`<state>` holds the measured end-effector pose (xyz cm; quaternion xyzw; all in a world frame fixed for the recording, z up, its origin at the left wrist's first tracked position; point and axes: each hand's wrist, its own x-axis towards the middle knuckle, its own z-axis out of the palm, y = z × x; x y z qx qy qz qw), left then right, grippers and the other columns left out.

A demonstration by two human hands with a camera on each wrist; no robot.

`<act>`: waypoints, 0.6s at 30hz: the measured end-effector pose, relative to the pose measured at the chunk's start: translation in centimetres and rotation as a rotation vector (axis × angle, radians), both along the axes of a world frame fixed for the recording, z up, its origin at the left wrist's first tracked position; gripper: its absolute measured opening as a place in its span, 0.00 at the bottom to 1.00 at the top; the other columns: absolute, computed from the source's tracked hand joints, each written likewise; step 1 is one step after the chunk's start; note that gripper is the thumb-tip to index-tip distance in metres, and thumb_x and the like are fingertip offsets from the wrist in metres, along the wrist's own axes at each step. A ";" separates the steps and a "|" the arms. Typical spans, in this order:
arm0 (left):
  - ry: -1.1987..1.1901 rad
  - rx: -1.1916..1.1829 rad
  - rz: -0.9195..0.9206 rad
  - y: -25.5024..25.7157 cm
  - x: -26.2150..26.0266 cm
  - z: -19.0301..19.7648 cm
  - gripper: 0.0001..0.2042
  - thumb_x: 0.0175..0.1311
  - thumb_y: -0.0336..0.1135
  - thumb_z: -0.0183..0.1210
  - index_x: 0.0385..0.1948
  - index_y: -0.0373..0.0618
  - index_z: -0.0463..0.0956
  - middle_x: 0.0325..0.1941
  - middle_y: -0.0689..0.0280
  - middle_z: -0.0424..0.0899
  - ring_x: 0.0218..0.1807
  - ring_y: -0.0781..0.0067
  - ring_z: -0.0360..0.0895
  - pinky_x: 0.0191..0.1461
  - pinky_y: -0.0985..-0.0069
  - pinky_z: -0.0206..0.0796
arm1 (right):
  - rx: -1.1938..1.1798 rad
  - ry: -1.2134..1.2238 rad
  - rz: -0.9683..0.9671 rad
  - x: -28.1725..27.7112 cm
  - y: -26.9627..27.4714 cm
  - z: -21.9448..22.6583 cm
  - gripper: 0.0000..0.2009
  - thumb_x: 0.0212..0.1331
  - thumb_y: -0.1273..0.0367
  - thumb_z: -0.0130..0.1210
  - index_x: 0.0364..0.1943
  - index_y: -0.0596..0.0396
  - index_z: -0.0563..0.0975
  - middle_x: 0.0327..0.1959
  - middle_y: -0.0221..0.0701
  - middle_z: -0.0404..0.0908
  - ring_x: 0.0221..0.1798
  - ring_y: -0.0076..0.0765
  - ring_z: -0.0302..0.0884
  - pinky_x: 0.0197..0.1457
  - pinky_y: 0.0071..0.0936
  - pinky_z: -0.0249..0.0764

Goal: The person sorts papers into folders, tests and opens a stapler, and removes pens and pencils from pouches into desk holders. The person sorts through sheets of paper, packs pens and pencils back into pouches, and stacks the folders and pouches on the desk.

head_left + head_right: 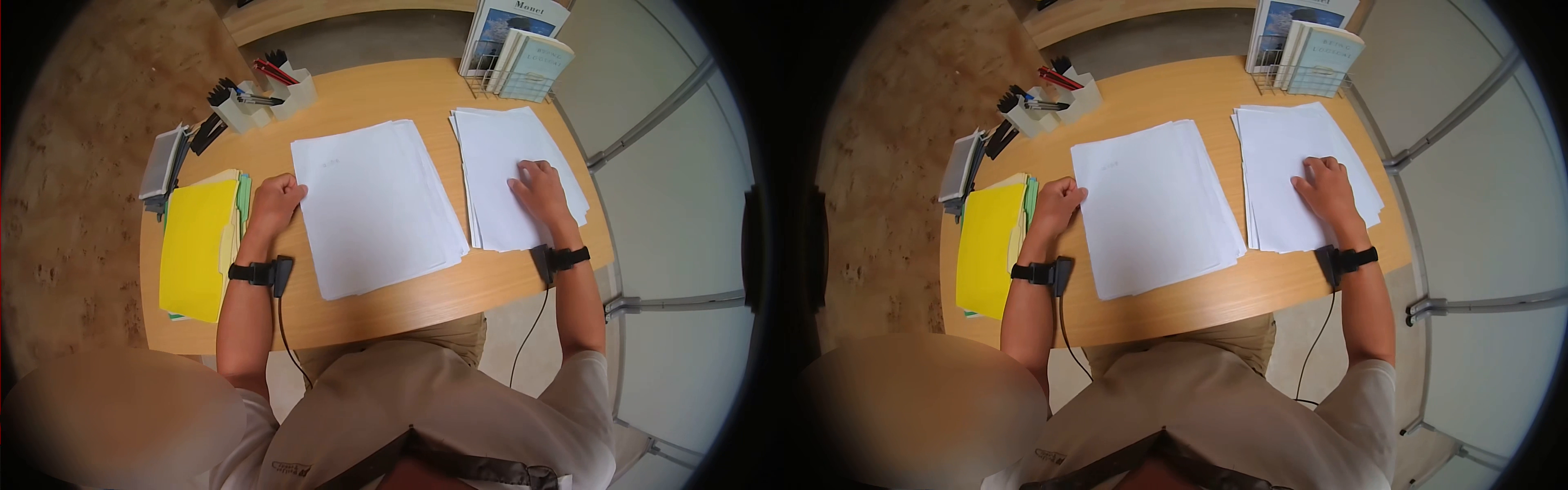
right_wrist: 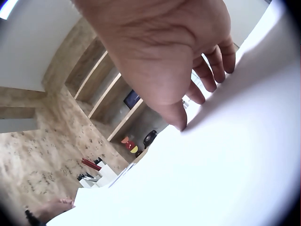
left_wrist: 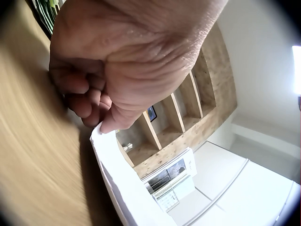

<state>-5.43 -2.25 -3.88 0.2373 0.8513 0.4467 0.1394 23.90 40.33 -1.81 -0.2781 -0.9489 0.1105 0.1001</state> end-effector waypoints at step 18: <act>0.057 0.014 0.053 0.0 2.6 2.7 0.07 0.67 0.29 0.63 0.30 0.39 0.77 0.22 0.75 0.73 0.25 0.85 0.67 0.29 0.82 0.60 | -0.330 0.068 0.691 -5.4 -14.3 2.0 0.25 0.62 0.63 0.64 0.61 0.58 0.75 0.65 0.45 0.74 0.67 0.56 0.70 0.70 0.42 0.70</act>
